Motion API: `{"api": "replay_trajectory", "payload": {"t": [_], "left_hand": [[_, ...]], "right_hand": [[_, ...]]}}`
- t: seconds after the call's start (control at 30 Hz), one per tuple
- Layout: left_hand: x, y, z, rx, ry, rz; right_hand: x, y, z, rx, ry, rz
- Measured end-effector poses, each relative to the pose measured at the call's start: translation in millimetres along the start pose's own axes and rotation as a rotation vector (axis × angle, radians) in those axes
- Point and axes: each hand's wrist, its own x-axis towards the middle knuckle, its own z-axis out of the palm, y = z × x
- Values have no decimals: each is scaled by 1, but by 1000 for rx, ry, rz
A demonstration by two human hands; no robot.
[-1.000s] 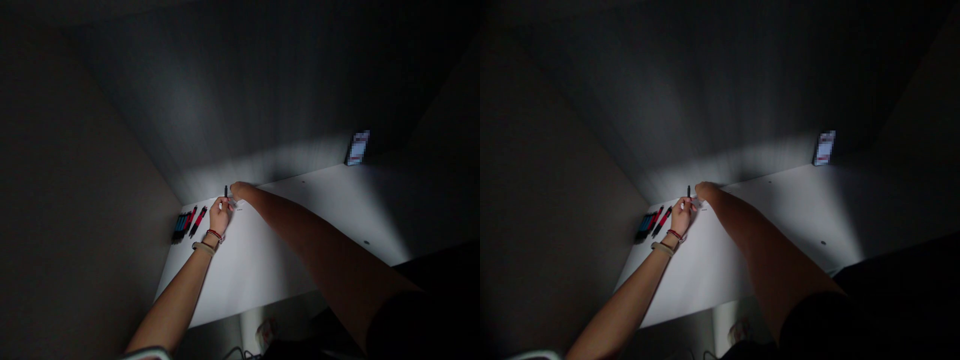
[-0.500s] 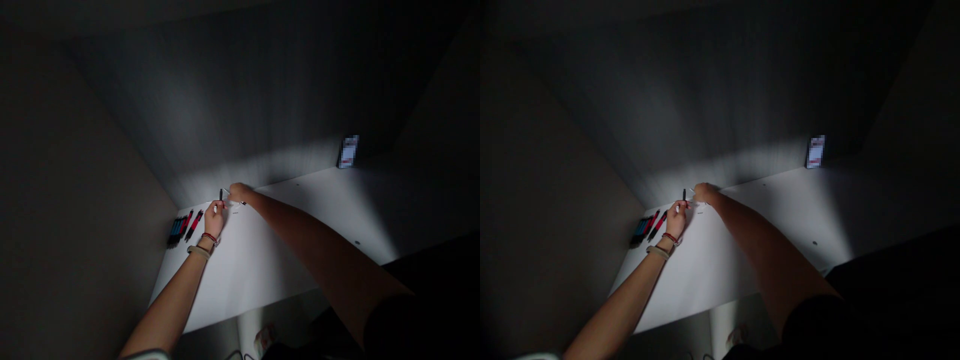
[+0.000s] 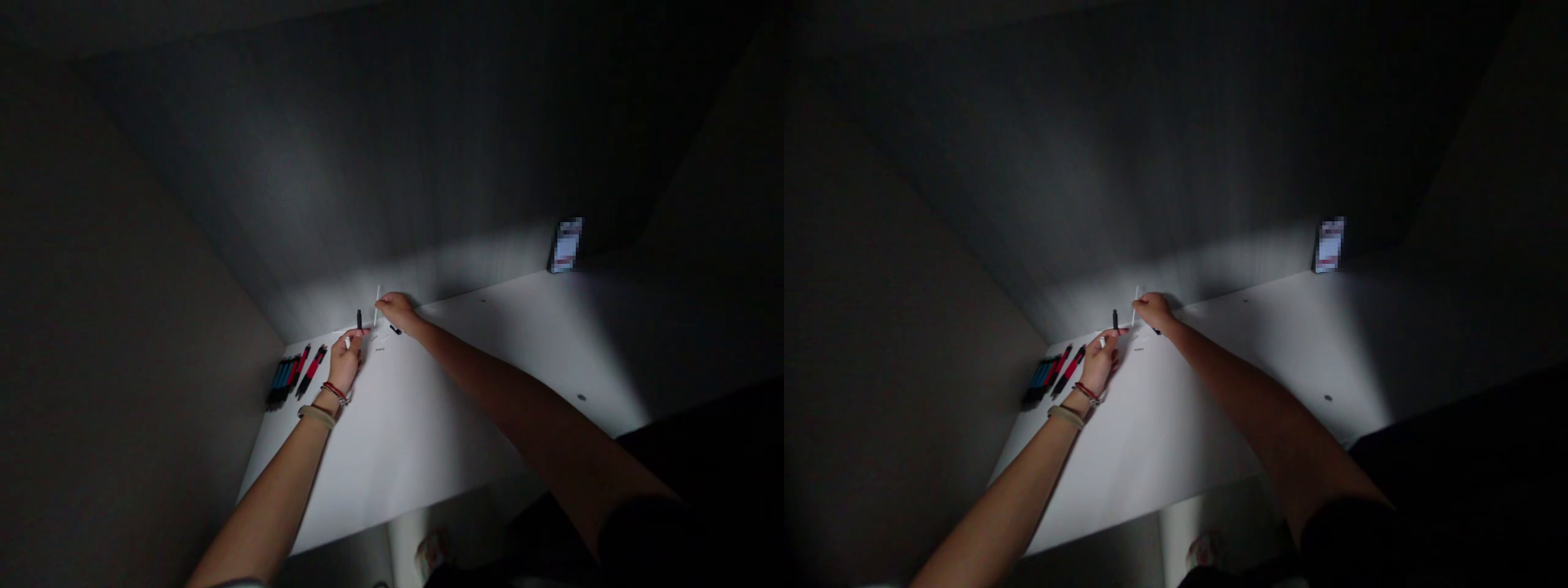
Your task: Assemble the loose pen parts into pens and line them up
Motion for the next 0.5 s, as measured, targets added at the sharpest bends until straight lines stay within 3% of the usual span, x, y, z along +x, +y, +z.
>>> {"api": "replay_trajectory", "payload": {"t": [0.23, 0.3, 0.4, 0.5], "left_hand": [[-9, 13, 11, -40, -252, -50], [-9, 13, 11, -2, -197, -27], [-5, 11, 6, 45, -16, 42], [2, 4, -2, 174, 146, 126]], "right_hand": [[-46, 15, 4, 201, -290, -5], [-49, 23, 3, 145, -240, -51], [-53, 39, -1, -33, -106, -204], [-62, 49, -4, -245, -196, -363]]}}
